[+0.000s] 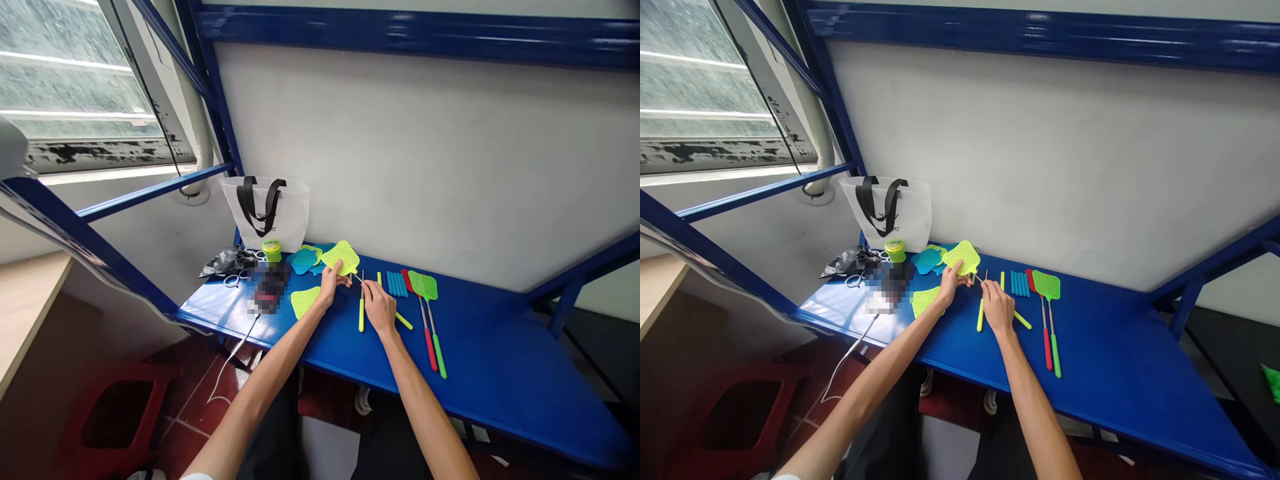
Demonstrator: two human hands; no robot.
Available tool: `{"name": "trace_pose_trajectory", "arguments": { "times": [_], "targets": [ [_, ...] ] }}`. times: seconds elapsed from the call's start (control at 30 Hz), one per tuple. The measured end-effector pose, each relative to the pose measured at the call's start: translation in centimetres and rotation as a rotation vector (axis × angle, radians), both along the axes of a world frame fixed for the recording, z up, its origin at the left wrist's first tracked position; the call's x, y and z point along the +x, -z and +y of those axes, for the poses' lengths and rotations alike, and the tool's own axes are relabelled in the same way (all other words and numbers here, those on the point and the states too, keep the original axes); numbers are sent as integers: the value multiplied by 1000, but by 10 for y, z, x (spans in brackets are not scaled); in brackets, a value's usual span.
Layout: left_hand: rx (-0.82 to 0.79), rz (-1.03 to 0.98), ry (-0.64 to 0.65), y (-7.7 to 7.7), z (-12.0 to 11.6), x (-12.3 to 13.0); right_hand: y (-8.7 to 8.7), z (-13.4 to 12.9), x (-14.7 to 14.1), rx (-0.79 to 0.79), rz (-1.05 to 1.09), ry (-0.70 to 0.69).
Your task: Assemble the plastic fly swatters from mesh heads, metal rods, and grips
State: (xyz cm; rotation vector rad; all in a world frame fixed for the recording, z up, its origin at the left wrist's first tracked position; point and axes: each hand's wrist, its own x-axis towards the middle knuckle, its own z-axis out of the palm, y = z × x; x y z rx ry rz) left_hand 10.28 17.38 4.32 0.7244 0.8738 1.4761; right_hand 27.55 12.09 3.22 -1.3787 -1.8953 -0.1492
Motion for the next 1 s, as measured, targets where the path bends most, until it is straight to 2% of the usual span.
{"name": "trace_pose_trajectory", "arguments": {
  "times": [0.13, 0.33, 0.47, 0.63, 0.8, 1.0],
  "targets": [
    [30, 24, 23, -3, 0, 0, 2, 5, -1, 16, 3, 15],
    [-7, -51, -74, -4, 5, -4, 4, 16, -4, 14, -40, -1],
    [22, -5, -87, -6, 1, -2, 3, 16, -5, 2, -52, -5],
    [12, 39, -63, -10, -6, 0, 0, 10, -2, 0, -27, 5],
    [-11, 49, -71, -8, -8, 0, -3, 11, 1, -7, 12, 18],
    [57, 35, -2, -12, -11, 0, -9, 8, 0, 13, 63, 4]
  ]
}}
